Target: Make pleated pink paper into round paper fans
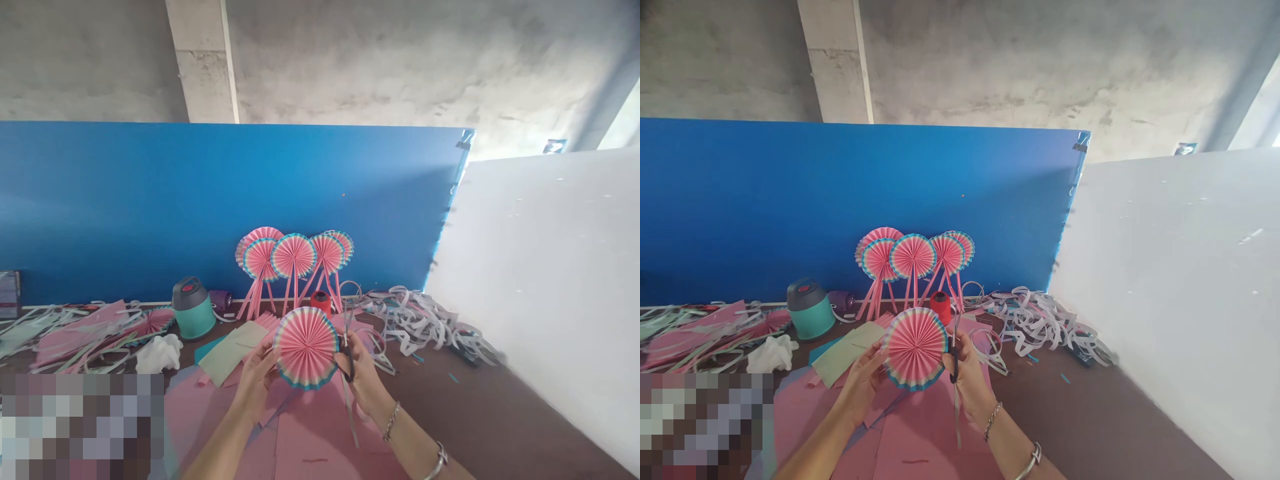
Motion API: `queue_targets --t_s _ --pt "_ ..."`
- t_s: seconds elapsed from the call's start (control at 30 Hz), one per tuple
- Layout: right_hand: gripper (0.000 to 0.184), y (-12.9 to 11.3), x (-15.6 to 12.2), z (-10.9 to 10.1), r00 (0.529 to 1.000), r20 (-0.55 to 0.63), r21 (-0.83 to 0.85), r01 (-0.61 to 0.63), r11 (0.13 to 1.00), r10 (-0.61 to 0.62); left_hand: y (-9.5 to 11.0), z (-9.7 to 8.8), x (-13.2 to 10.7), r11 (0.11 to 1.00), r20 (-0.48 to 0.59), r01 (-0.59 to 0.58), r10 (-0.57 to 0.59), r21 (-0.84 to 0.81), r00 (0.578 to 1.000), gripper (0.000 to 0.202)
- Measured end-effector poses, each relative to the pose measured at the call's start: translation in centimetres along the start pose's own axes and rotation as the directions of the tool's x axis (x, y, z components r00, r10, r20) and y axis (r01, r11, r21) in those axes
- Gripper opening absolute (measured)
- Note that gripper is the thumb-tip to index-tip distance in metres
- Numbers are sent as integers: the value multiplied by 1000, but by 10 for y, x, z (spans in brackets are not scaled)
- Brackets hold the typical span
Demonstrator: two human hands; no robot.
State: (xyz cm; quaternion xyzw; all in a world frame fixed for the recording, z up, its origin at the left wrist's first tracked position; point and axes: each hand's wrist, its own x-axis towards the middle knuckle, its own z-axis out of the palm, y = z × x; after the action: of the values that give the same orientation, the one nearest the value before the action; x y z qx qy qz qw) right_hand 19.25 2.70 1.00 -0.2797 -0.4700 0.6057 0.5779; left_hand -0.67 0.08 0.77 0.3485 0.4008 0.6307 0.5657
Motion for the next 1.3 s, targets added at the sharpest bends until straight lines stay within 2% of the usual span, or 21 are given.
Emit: queue_targets --t_s 0.17,0.77,1.03,1.3 --pt "53 1 0 -1 1000 13 -11 -3 1000 3 -1 -1 0 1000 1 -12 12 -15 1000 30" --pt "42 1 0 -2 999 39 -26 -31 999 32 0 0 0 999 -24 22 -23 -40 999 30" --pt "47 0 0 -2 997 61 -33 -40 999 42 -2 -2 1 998 -29 14 -16 -59 999 28" --pt "41 1 0 0 984 170 -48 -49 998 56 -3 -3 4 991 -79 -28 18 -131 997 26"
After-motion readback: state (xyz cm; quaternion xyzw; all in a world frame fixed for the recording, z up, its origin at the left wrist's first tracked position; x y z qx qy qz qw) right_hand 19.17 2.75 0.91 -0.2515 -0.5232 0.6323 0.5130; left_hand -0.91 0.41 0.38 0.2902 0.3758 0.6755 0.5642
